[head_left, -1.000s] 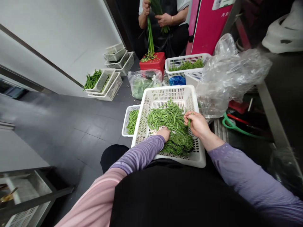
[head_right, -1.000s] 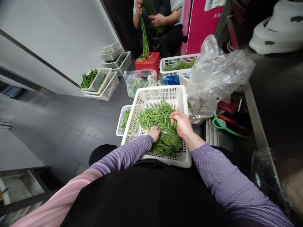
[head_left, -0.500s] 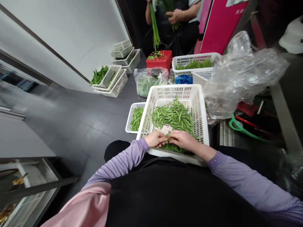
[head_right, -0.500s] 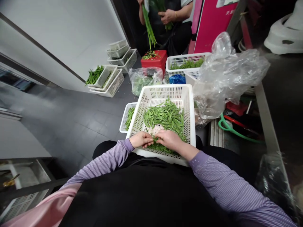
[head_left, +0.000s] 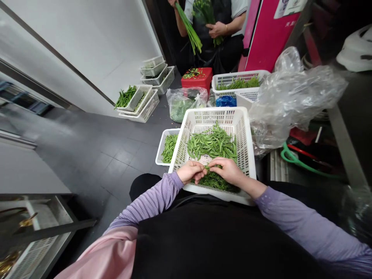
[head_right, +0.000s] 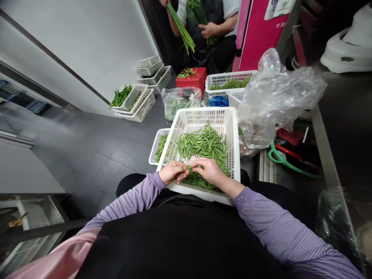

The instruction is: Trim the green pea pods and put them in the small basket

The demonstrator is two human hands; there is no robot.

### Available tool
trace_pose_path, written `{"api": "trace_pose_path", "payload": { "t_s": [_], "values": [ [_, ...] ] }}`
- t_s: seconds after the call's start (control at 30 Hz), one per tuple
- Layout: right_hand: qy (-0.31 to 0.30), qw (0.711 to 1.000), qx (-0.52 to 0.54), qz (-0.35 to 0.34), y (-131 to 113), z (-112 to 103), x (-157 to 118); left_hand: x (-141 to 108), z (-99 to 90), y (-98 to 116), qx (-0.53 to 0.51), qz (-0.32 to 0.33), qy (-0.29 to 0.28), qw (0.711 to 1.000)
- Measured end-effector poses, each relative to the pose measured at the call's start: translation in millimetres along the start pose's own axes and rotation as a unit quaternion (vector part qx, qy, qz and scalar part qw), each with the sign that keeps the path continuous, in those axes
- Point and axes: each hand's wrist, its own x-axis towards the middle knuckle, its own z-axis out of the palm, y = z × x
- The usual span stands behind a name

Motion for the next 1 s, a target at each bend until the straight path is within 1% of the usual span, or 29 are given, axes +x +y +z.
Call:
{"api": "trace_pose_path", "payload": {
  "t_s": [0.07,0.1,0.13,0.17,0.2,0.23,0.27,0.3,0.33,0.37,0.43,0.47,0.5,0.53,0.57,0.6,0.63,0.67,0.7,0.73,0.77,0.8,0.83,0.87,0.9,0.93,0.97,1.0],
  "values": [
    [0.015,0.999,0.029,0.022,-2,2,-1,4,3.1,-8,0.003,-0.006,0.02,1.0],
    [0.029,0.998,0.041,0.044,-2,2,-1,7,2.9,-14,0.034,-0.022,0.029,0.999],
    [0.045,0.995,0.054,0.075,-1,2,0,10,1.2,-20,0.09,-0.043,0.043,0.994],
    [0.066,0.989,0.072,0.114,1,2,0,13,-2.3,-26,0.174,-0.063,0.063,0.981],
    [0.091,0.979,0.098,0.155,3,0,1,16,-7.2,-32,0.268,-0.081,0.085,0.956],
    [0.113,0.967,0.127,0.192,5,-1,2,18,-13.0,-36,0.353,-0.093,0.105,0.925],
    [0.129,0.954,0.157,0.219,8,-3,4,18,-19.0,-39,0.42,-0.098,0.117,0.895],
    [0.139,0.944,0.185,0.236,10,-5,5,18,-24.2,-41,0.468,-0.095,0.12,0.87],
    [0.144,0.936,0.209,0.245,12,-6,6,17,-28.1,-40,0.499,-0.083,0.12,0.854],
    [0.144,0.931,0.226,0.248,13,-7,7,15,-29.8,-37,0.517,-0.062,0.124,0.844],
    [0.131,0.928,0.243,0.251,13,-7,8,11,-26.4,-26,0.533,0.012,0.153,0.832],
    [0.122,0.928,0.245,0.251,12,-6,8,10,-21.6,-19,0.528,0.057,0.171,0.83],
    [0.113,0.93,0.244,0.252,12,-6,8,9,-15.6,-13,0.512,0.097,0.18,0.835],
    [0.105,0.932,0.24,0.251,11,-5,8,10,-9.1,-6,0.493,0.123,0.169,0.845],
    [0.098,0.935,0.233,0.25,10,-5,7,11,-2.9,-1,0.477,0.133,0.142,0.857],
    [0.094,0.939,0.22,0.246,9,-5,6,13,2.4,3,0.47,0.13,0.111,0.866],
    [0.096,0.947,0.194,0.236,8,-6,6,14,6.3,6,0.473,0.12,0.083,0.869],
    [0.105,0.959,0.151,0.217,6,-7,5,15,8.6,8,0.486,0.11,0.064,0.865],
    [0.115,0.972,0.092,0.185,5,-10,5,15,9.5,10,0.509,0.103,0.057,0.853],
    [0.12,0.982,0.023,0.141,4,-12,5,15,9.2,11,0.541,0.103,0.057,0.833],
    [0.112,0.989,-0.044,0.089,2,-15,5,14,8.0,12,0.578,0.108,0.057,0.807],
    [0.086,0.991,-0.099,0.035,1,-18,5,12,6.4,14,0.614,0.115,0.053,0.779],
    [0.044,0.99,-0.135,-0.013,-1,-20,5,11,4.9,16,0.644,0.123,0.046,0.754],
    [0.001,0.987,-0.152,-0.046,-2,-22,6,10,3.9,18,0.663,0.135,0.04,0.735],
    [-0.029,0.986,-0.152,-0.059,-2,-24,6,9,3.6,21,0.668,0.153,0.041,0.727],
    [-0.034,0.988,-0.139,-0.052,-3,-25,7,9,4.2,24,0.658,0.176,0.051,0.73],
    [-0.016,0.993,-0.116,-0.03,-3,-26,7,11,5.9,27,0.634,0.198,0.07,0.744],
    [0.015,0.996,-0.087,0.001,-2,-25,8,14,8.6,29,0.601,0.215,0.094,0.764]
  ]
}}
